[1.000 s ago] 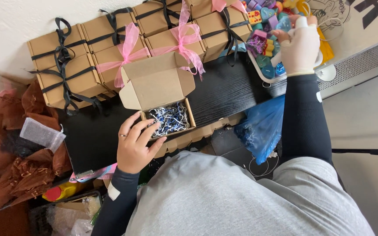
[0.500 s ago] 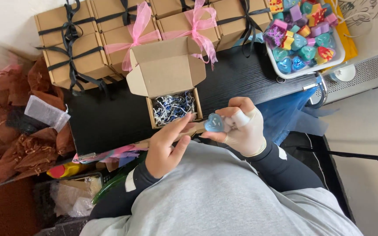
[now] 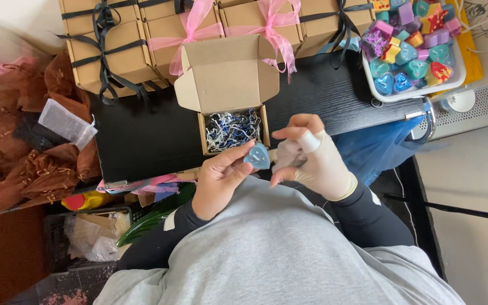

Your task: Packaging heart-shaped wax melts and other items into small cardboard boxes with ribbons and filler.

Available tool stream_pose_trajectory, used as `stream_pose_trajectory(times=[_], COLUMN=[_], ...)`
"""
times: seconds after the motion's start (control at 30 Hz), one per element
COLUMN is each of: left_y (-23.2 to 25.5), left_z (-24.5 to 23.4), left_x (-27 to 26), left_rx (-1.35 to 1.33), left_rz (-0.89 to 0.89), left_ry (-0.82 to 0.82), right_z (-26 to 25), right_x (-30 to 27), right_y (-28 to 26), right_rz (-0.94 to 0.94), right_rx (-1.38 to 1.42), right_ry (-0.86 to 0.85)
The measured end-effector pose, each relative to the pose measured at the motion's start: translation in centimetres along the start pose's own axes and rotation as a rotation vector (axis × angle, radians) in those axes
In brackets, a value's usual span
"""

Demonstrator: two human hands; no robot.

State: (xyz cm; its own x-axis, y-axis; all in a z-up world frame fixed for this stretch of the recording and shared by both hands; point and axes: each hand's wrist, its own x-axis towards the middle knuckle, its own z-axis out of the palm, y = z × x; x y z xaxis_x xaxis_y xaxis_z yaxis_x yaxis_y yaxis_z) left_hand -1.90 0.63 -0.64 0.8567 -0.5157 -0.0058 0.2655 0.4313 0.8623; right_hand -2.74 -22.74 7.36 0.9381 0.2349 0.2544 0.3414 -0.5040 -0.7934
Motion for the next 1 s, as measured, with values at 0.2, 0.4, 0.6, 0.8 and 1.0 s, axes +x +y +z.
stream_pose_trajectory(times=[0.2,0.4,0.6,0.8,1.0], left_y=[1.0,0.2,0.5,-0.3,-0.5], left_z=[-0.3,0.3,0.6,1.1,2.2], left_x=[0.1,0.9,0.8,0.6,0.6], left_rx=[0.052,-0.12,-0.131,-0.018,-0.019], left_rz=[-0.135,-0.101,-0.068,-0.088,0.078], left_ry=[-0.112,-0.006,0.003,0.016,0.042], right_z=[1.6,3.4,3.5,4.0,6.9], right_x=[-1.4,-1.3,-2.1,-2.0,-4.5], right_y=[3.1,0.9,2.1,1.4,4.9], right_rz=[0.137,0.214,0.199,0.008,0.139], right_rx=[0.377,0.79,0.703,0.628,1.032], right_ry=[0.26,0.032,-0.133,0.12,0.227])
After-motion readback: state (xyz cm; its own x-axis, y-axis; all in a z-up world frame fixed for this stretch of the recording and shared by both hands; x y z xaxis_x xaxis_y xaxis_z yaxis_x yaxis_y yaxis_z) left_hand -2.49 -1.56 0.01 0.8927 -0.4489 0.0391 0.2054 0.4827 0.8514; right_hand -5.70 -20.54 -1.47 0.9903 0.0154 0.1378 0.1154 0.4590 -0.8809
